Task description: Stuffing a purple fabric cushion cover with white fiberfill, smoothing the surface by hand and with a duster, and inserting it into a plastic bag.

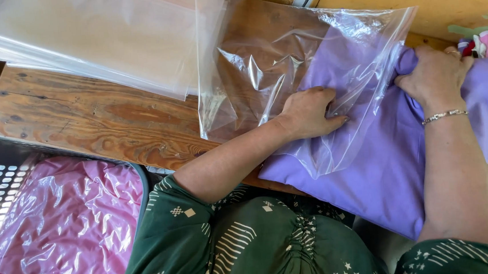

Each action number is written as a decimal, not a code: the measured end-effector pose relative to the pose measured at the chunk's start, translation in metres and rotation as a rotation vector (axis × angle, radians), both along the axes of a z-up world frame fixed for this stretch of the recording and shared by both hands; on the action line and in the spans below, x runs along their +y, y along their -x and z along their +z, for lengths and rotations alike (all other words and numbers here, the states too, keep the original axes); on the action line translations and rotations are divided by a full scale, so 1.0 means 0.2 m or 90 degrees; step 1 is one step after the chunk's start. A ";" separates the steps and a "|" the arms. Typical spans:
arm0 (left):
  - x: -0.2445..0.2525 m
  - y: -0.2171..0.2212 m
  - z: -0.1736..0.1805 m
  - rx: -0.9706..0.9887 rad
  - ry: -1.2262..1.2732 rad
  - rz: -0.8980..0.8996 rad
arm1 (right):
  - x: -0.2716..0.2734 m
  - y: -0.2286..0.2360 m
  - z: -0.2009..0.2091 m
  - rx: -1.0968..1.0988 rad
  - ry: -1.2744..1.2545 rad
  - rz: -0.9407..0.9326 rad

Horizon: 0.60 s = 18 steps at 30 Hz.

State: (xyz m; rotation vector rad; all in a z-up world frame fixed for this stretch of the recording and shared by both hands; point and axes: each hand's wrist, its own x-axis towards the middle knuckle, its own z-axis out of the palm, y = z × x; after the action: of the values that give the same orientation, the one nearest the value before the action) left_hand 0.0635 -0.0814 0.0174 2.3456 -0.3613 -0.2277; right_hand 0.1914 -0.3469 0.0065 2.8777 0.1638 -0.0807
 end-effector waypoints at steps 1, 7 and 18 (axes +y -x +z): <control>0.00 0.00 0.00 0.015 0.001 0.005 | -0.04 0.05 0.00 -0.129 0.033 0.072; 0.02 -0.08 -0.06 0.047 -0.004 0.051 | -0.01 0.57 0.23 -0.395 0.001 0.317; 0.12 -0.16 -0.04 0.027 0.016 0.055 | 0.38 1.28 0.24 -0.049 -0.035 0.260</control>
State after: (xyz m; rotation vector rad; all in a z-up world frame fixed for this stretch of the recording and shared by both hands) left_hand 0.0956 -0.0580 0.0086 2.3220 -0.2399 -0.2299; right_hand -0.0652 -0.2705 0.0554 2.8304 0.7407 0.1126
